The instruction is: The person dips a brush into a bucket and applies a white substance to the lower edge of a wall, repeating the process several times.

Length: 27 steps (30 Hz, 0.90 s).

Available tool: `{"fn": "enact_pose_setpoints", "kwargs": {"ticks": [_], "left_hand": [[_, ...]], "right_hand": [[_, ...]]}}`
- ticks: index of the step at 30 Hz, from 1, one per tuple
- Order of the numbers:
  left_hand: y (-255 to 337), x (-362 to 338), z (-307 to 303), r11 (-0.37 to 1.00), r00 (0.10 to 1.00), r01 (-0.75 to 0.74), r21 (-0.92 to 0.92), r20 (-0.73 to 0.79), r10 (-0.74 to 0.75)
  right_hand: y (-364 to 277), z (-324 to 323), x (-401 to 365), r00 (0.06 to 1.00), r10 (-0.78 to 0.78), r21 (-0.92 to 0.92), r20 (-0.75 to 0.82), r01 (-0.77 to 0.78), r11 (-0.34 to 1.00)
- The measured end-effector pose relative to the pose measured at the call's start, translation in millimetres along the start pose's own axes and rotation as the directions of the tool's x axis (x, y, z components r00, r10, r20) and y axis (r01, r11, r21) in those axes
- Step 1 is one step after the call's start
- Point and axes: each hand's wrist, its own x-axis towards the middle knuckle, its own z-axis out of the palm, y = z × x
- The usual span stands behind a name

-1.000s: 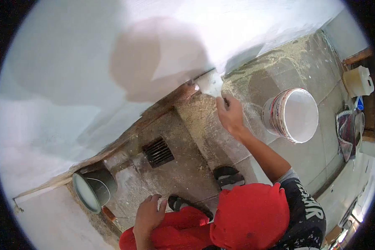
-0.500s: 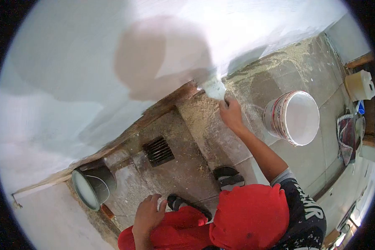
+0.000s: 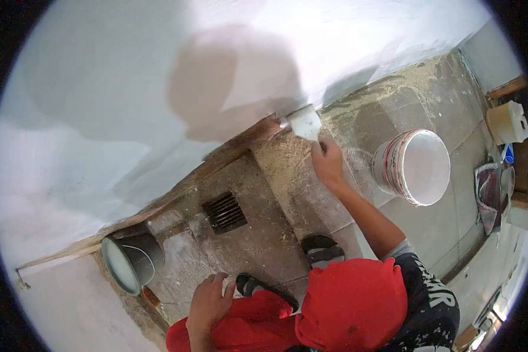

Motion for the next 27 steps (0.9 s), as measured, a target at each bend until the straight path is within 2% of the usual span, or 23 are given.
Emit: {"fn": "enact_pose_setpoints", "kwargs": {"ticks": [1,5,7,11,12,13,14,16,18,20,22,24,25,26,27], "left_hand": [[-1,0,-1,1.0,1.0,0.002,0.0,0.0,-0.002],[-2,1,-1,0.999,0.999,0.031,0.011,0.028,-0.031],[-1,2,-2,0.999,0.998,0.043,0.009,0.037,-0.043],[-1,5,-2,1.0,0.999,0.016,0.004,0.032,-0.016],[-3,6,-1,1.0,1.0,0.002,0.01,0.031,-0.002],[-3,8,-1,1.0,0.999,0.002,0.009,0.032,-0.002],[-2,12,-2,0.999,0.996,0.039,0.015,0.082,-0.04],[1,19,-5,0.997,0.988,0.074,0.021,0.136,-0.076],[6,29,-7,0.998,0.988,0.045,0.033,0.145,-0.049],[14,41,-8,0.999,0.979,0.008,0.049,0.204,-0.018],[23,61,-4,0.997,0.966,-0.05,0.059,0.257,0.033],[28,74,2,0.987,0.956,-0.113,0.113,0.283,0.077],[32,81,4,0.983,0.95,-0.145,0.116,0.295,0.105],[35,88,6,0.98,0.943,-0.164,0.11,0.31,0.123],[39,94,7,0.978,0.937,-0.182,0.105,0.321,0.14]], "right_hand": [[0,0,-6,0.998,-0.005,0.021,-0.066,0.007,1.0],[3,-3,-12,1.0,0.001,-0.047,0.005,-0.001,0.999],[11,5,-7,0.999,-0.025,-0.18,-0.044,0.017,0.984],[4,2,4,0.997,-0.055,-0.104,-0.051,0.05,0.993],[-5,-5,3,1.0,-0.03,-0.007,-0.007,0.029,1.0],[-13,-14,1,0.999,-0.008,0.09,0.04,0.004,0.996],[-19,-25,-2,0.999,-0.006,0.087,0.041,0.002,0.996],[-32,-55,-7,0.984,0.047,0.008,0.172,-0.049,0.999],[-71,-102,-21,0.982,0.036,0.117,0.184,-0.058,0.991],[-122,-164,-36,0.979,0.03,0.097,0.203,-0.05,0.994],[-155,-225,-50,0.991,0.097,0.01,0.089,-0.099,0.995],[-158,-274,-62,0.989,-0.071,-0.238,-0.128,0.039,0.971],[-166,-294,-68,0.986,-0.064,-0.253,-0.155,0.023,0.967],[-176,-311,-71,0.988,0.067,-0.486,-0.138,-0.126,0.865],[-180,-325,-73,0.967,0.2,-0.68,-0.155,-0.251,0.688]]}}
